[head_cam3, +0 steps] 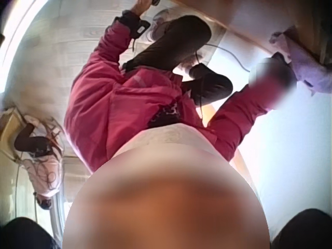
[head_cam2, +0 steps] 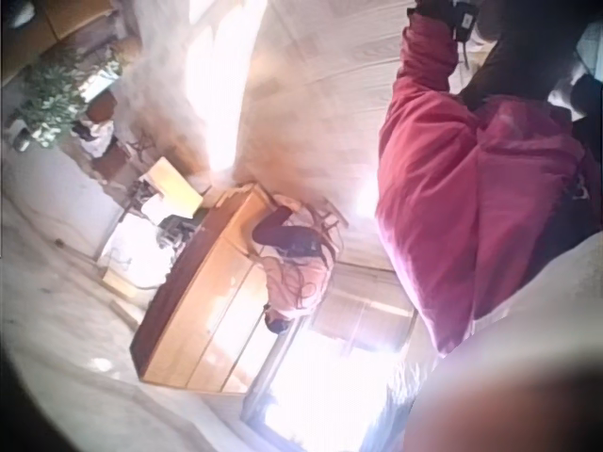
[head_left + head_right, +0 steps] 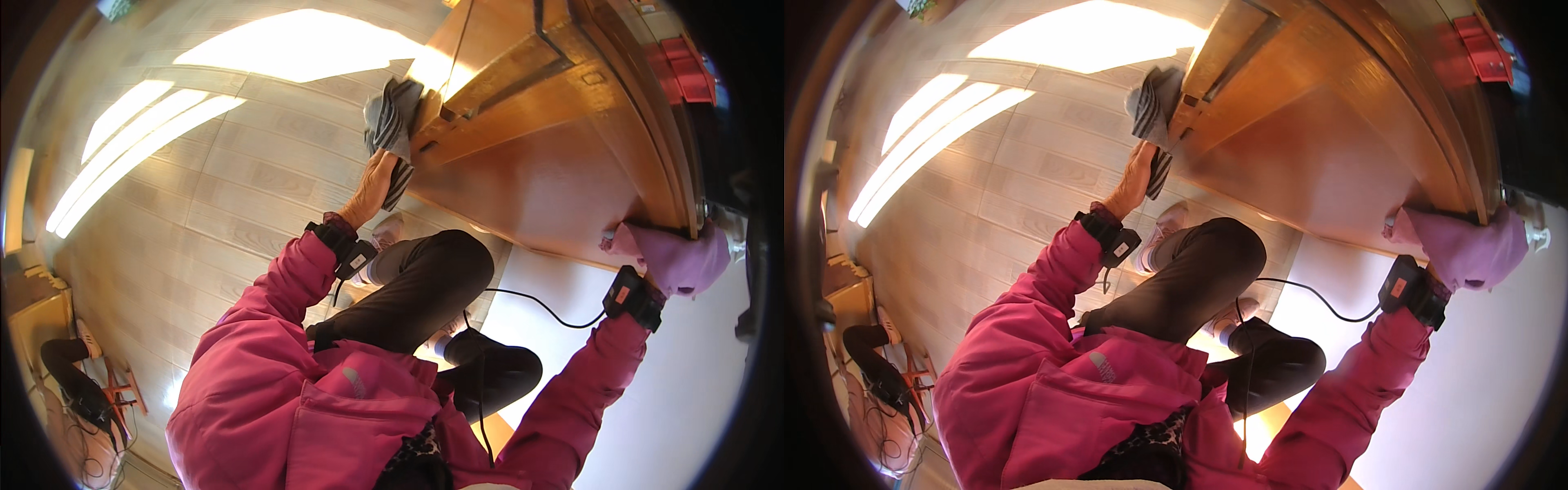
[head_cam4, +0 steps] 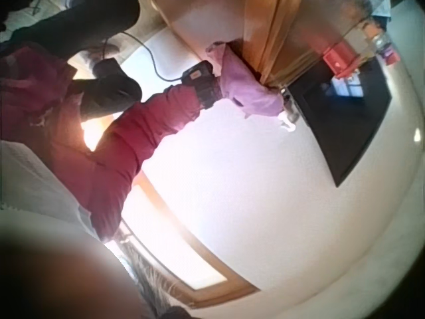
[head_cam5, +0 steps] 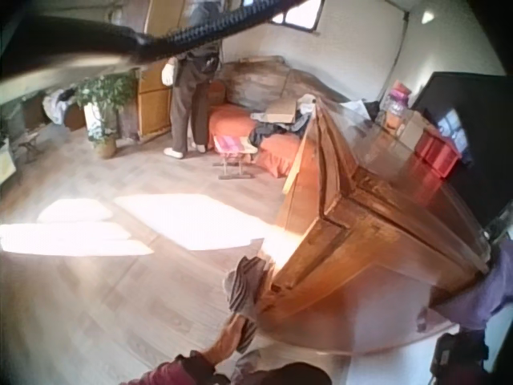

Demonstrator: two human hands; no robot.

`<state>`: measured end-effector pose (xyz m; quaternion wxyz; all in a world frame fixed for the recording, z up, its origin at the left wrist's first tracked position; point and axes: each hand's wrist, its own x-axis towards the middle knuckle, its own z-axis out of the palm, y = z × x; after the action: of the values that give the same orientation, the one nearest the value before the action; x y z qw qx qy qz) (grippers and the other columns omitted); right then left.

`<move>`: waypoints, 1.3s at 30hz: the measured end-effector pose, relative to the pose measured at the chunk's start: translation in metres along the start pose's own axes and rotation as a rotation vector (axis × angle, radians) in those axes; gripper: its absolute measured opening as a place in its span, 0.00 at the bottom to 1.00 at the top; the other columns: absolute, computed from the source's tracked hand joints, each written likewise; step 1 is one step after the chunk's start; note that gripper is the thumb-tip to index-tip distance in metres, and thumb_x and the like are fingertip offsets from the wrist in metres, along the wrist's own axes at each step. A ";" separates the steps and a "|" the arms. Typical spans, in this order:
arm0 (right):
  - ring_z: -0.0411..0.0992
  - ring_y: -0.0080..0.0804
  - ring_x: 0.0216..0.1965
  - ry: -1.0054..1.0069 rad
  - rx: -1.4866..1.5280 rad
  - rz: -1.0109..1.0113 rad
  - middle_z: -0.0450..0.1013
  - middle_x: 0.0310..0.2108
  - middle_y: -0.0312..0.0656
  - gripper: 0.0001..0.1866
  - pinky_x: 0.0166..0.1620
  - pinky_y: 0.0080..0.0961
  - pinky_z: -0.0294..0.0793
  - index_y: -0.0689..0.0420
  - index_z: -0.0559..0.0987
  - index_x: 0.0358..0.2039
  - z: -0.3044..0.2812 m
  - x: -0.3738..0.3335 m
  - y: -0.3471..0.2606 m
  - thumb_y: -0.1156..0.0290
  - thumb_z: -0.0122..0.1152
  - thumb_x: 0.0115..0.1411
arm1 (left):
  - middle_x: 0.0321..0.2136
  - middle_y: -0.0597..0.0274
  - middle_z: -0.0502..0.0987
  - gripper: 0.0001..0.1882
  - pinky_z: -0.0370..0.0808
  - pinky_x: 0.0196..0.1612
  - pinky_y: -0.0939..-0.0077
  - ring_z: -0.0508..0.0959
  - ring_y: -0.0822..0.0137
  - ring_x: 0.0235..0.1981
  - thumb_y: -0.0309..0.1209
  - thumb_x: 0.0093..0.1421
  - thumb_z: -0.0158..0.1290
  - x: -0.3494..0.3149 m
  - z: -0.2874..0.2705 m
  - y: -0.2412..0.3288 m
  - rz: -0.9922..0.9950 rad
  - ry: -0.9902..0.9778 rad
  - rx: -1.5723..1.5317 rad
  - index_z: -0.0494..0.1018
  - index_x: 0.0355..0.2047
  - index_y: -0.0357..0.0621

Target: The person wipes a white wall and a wooden cabinet with a striped cloth, then switches to a purple cloth to wipe the wall again. The person alternates between the two cloths while cleaning the wall and cabinet surfaces.

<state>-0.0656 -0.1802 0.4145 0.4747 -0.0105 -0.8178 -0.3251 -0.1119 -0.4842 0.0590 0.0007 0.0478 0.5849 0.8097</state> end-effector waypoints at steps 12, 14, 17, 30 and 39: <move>0.78 0.45 0.31 0.162 -0.087 -0.120 0.80 0.29 0.46 0.23 0.38 0.33 0.79 0.64 0.84 0.29 0.033 -0.016 0.044 0.64 0.66 0.29 | 0.50 0.40 0.75 0.17 0.68 0.57 0.48 0.73 0.35 0.51 0.26 0.65 0.46 0.047 0.014 -0.017 0.754 -0.017 0.589 0.73 0.52 0.34; 0.78 0.45 0.32 0.071 -0.052 -0.058 0.80 0.30 0.47 0.21 0.38 0.33 0.79 0.63 0.84 0.31 0.034 -0.016 0.048 0.65 0.66 0.35 | 0.48 0.41 0.76 0.16 0.68 0.56 0.49 0.73 0.38 0.50 0.29 0.67 0.44 0.040 0.001 -0.036 0.696 0.002 0.688 0.73 0.51 0.36; 0.77 0.45 0.38 -0.004 0.040 0.039 0.79 0.36 0.47 0.20 0.42 0.34 0.77 0.62 0.83 0.36 0.038 -0.020 0.053 0.65 0.64 0.42 | 0.47 0.44 0.76 0.18 0.69 0.55 0.54 0.75 0.43 0.48 0.36 0.69 0.43 0.022 -0.013 -0.047 0.466 -0.077 0.733 0.72 0.51 0.37; 0.74 0.40 0.46 -0.198 0.110 0.283 0.76 0.42 0.44 0.19 0.48 0.30 0.74 0.57 0.80 0.43 -0.007 -0.062 0.013 0.67 0.69 0.49 | 0.55 0.51 0.74 0.20 0.69 0.59 0.60 0.74 0.54 0.55 0.33 0.72 0.40 0.011 -0.018 0.050 0.430 0.342 0.399 0.69 0.58 0.34; 0.73 0.28 0.39 -0.655 0.239 0.536 0.75 0.33 0.35 0.15 0.40 0.24 0.72 0.52 0.80 0.32 0.023 -0.227 0.008 0.63 0.75 0.44 | 0.68 0.62 0.63 0.39 0.58 0.66 0.50 0.62 0.56 0.67 0.40 0.53 0.61 0.053 0.059 0.178 1.148 0.085 1.155 0.64 0.67 0.56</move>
<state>0.0435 -0.0956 0.2331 0.2559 -0.2697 -0.9254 -0.0730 -0.1501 -0.4819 0.2501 -0.4613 0.3020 0.7941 0.2559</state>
